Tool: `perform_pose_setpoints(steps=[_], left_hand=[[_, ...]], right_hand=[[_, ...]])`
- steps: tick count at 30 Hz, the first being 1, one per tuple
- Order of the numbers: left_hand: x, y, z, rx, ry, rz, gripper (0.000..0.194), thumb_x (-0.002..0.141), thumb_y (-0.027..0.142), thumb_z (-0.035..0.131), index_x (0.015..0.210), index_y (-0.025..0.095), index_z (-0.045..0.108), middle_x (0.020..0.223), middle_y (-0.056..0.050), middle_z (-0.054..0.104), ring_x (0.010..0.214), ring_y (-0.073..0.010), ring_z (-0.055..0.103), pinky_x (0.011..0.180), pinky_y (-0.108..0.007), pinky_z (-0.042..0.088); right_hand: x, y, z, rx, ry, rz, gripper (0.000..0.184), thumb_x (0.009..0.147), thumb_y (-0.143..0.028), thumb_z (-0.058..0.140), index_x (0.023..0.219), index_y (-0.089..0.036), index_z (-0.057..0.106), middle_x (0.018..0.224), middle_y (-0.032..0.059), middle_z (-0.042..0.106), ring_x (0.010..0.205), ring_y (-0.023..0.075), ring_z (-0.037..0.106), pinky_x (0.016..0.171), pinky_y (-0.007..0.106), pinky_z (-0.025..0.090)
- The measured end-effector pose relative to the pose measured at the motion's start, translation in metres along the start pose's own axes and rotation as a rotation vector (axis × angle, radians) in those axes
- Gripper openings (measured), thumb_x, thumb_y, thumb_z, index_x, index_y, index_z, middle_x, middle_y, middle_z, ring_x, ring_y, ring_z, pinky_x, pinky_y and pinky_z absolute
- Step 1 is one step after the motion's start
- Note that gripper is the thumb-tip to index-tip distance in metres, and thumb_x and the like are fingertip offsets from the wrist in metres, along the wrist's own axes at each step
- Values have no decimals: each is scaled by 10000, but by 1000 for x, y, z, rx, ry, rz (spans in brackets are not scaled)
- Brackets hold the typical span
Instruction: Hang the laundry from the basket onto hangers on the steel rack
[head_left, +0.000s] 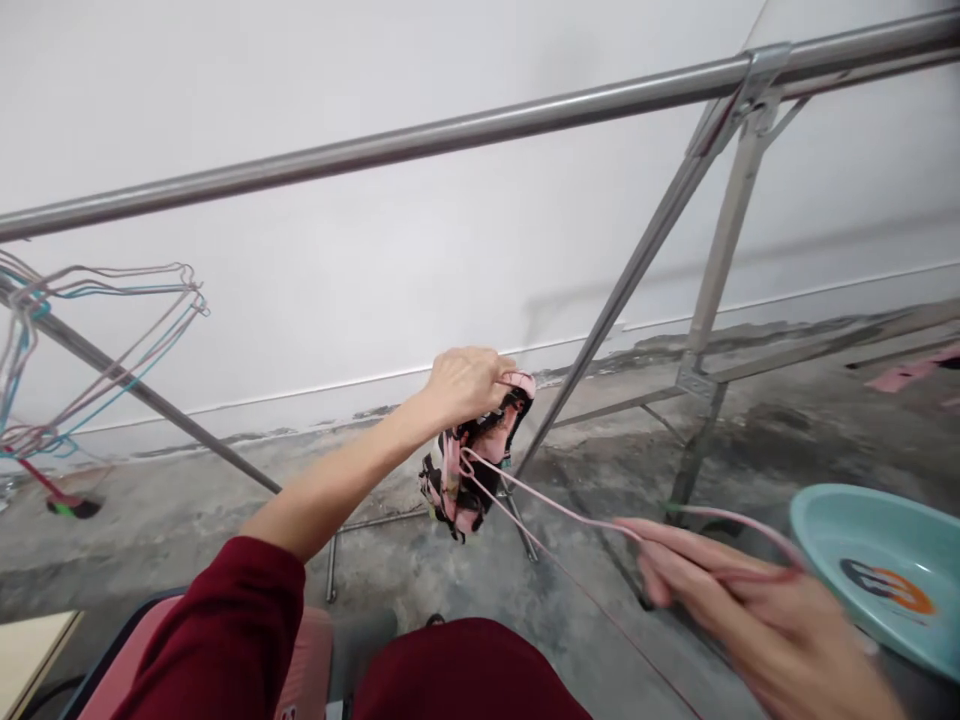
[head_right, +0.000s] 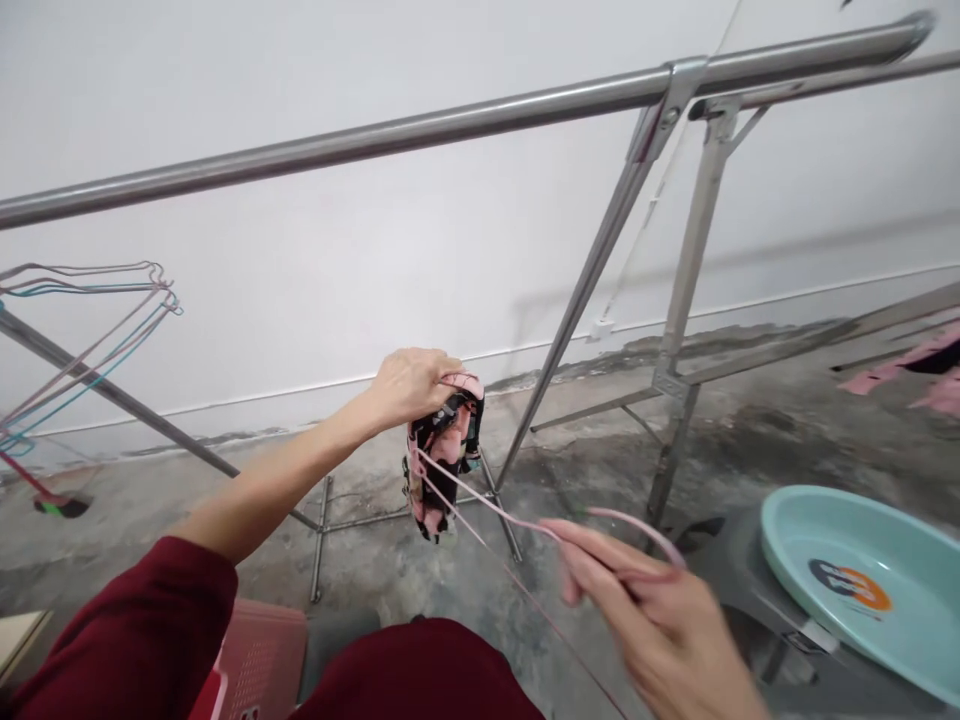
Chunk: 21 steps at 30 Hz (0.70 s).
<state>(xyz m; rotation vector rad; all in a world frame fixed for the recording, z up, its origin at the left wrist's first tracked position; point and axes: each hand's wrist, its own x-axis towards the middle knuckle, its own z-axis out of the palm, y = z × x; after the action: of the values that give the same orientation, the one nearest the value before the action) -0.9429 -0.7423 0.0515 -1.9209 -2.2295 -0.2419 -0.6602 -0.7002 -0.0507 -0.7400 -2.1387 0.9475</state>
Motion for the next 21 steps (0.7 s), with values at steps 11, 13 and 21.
perform_pose_setpoints(steps=[11,13,21], left_hand=[[-20,-21,-4,19,99,68,280,896,235,449,1028,257,695,973,-8,734,837,-148,657,608,-246,373],[-22,-29,-4,9,87,74,290,899,236,444,1040,269,695,977,0,738,863,-146,662,613,-242,376],[-24,-39,-13,49,64,36,285,875,229,471,1036,256,705,932,-22,746,838,-180,673,608,-256,374]], right_hand=[[28,-4,23,34,-76,-49,514,899,-522,476,489,-224,562,945,47,740,941,267,704,701,284,560],[27,-6,20,21,-22,-69,506,891,-536,494,495,-232,578,938,53,740,925,275,707,680,290,570],[24,-6,30,-30,-5,-58,479,875,-522,502,492,-245,582,910,44,742,869,276,715,633,308,560]])
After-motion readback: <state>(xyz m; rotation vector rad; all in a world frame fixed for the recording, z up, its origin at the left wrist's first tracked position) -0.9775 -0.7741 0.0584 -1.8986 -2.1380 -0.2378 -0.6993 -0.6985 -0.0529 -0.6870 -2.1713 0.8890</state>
